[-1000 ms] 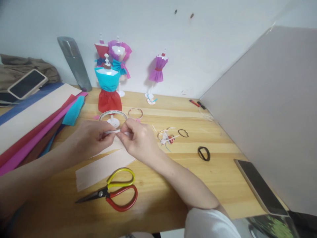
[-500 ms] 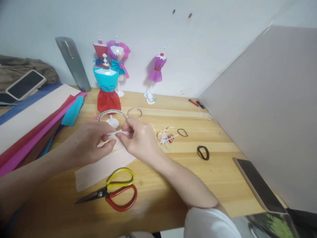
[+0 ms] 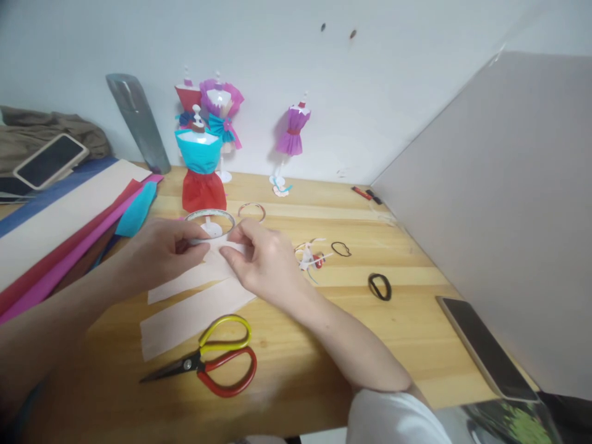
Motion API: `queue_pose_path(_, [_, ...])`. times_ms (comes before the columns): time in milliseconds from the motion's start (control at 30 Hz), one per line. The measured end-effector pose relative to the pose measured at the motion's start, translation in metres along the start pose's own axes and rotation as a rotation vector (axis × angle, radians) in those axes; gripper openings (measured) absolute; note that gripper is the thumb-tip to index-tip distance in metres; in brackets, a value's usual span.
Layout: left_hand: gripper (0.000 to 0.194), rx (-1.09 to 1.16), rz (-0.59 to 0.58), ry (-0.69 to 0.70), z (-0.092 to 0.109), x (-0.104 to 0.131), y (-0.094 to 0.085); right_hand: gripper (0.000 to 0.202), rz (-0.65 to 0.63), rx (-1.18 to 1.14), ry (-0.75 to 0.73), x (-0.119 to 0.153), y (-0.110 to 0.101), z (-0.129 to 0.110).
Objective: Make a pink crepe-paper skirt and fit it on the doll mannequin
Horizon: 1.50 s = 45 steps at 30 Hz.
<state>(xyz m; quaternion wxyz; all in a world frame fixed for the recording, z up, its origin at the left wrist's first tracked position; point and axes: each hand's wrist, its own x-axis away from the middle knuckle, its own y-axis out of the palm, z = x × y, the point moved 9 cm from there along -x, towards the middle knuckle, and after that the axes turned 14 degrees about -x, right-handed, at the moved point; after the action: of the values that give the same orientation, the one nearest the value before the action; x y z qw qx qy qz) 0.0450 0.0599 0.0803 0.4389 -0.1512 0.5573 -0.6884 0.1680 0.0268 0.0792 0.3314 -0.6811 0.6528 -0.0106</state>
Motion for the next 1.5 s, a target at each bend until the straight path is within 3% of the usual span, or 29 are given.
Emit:
queue_pose_path(333, [0.023,-0.024,-0.003,-0.012,-0.002,0.001,0.004,0.014,-0.069,-0.021,0.151,-0.005,0.005,0.022])
queue_pose_path(700, [0.020,-0.087,0.004,-0.003,0.001,0.000,0.003,0.012,-0.172,-0.270,0.052,-0.003,0.014,0.011])
queue_pose_path(1500, [0.021,-0.125,0.030,0.025,0.003,0.002,0.006,0.017,-0.043,-0.121,0.091,-0.004,0.008,0.016])
